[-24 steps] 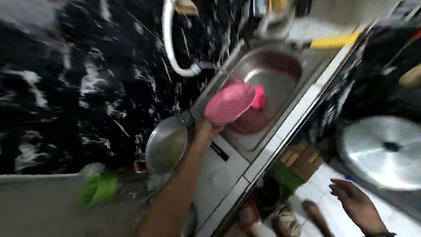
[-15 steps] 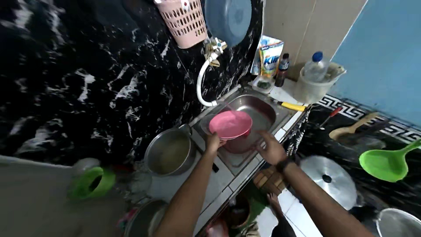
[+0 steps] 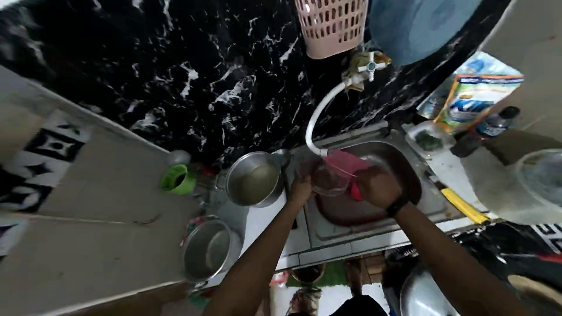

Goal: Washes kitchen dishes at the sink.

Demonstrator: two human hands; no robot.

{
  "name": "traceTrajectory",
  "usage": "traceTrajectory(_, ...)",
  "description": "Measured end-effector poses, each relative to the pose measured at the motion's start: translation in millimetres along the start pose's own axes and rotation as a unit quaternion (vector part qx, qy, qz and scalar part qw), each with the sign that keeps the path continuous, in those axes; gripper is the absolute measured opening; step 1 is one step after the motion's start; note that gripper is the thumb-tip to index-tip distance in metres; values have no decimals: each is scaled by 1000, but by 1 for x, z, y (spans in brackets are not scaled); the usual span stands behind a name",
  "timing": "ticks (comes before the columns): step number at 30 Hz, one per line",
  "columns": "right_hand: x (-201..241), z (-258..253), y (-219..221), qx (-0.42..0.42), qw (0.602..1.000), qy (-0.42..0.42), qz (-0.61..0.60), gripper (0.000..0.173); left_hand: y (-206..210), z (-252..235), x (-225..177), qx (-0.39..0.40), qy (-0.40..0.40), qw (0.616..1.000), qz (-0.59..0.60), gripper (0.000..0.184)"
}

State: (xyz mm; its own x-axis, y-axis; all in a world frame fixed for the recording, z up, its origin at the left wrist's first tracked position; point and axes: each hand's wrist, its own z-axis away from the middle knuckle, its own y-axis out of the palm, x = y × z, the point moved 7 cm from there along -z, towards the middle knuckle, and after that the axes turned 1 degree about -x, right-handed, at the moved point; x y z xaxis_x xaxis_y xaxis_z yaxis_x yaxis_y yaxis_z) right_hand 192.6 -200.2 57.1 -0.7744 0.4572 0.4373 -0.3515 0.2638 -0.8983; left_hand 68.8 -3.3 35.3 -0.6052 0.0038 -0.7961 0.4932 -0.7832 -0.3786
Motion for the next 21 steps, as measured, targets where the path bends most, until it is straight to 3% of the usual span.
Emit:
traceTrajectory(5, 14, -36, -20, 52, 996, 63, -39, 39, 0, 10, -1, -23, -5, 999, 46, 57)
traceTrajectory(10, 30, -68, -12, 95, 990, 89, -57, 43, -3, 30, 6, -41, -32, 996, 66, 63)
traceTrajectory(14, 21, -66, -41, -3, 984, 121, -130, 42, -6, 32, -5, -31, -11, 998, 54, 75)
traceTrajectory(16, 4, -38, -38, -50, 965, 141, -215, 35, 0, 47, 15, -16, -48, 996, 70, 77)
traceTrajectory(21, -63, -19, -45, -153, 873, 219, -408, 21, 5, 40, 18, -15, -63, 993, 103, 72)
